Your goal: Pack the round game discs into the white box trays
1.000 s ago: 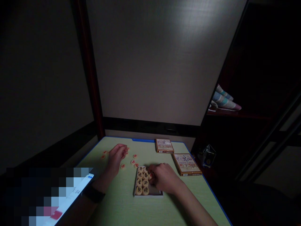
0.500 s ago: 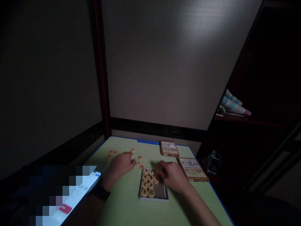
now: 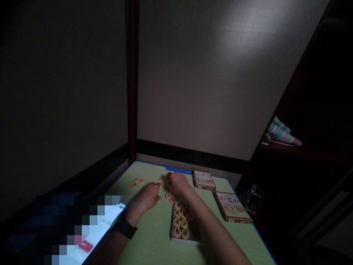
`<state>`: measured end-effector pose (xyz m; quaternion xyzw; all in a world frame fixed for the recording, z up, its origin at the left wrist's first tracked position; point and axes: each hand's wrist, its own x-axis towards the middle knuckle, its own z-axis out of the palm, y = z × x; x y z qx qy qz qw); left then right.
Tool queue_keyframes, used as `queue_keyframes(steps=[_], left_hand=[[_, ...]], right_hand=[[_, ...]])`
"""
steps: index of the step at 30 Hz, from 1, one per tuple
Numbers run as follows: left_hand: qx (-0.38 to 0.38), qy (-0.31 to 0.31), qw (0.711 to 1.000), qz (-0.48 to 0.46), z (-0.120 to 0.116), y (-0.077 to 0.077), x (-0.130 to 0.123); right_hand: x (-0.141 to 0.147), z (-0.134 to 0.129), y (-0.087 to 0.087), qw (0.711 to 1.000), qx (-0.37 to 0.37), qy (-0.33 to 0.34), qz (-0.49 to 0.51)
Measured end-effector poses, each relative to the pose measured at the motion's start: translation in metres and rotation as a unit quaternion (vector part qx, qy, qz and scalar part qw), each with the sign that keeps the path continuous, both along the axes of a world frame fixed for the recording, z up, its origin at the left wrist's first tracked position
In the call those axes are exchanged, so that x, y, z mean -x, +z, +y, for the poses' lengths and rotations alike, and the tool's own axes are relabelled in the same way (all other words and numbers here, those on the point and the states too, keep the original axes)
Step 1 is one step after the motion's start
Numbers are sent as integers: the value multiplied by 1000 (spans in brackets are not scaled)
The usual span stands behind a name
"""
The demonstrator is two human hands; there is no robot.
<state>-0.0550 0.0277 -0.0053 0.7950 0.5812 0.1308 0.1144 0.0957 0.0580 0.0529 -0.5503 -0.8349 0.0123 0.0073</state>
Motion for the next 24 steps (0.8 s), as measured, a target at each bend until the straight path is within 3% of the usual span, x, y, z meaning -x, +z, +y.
queue_keyframes(steps=[4, 8, 12, 17, 24], left_hand=[[18, 21, 999, -31, 3, 5, 5], [68, 15, 996, -55, 4, 17, 15], [61, 16, 995, -81, 2, 20, 17], [57, 33, 994, -91, 3, 23, 18], [-61, 181, 981, 26, 9, 36, 39]], right_hand=[[16, 39, -6, 997, 27, 74, -7], [29, 55, -19, 994, 43, 97, -26], [33, 57, -27, 995, 32, 84, -32], [29, 54, -25, 997, 20, 72, -17], [0, 34, -7, 997, -10, 68, 41]])
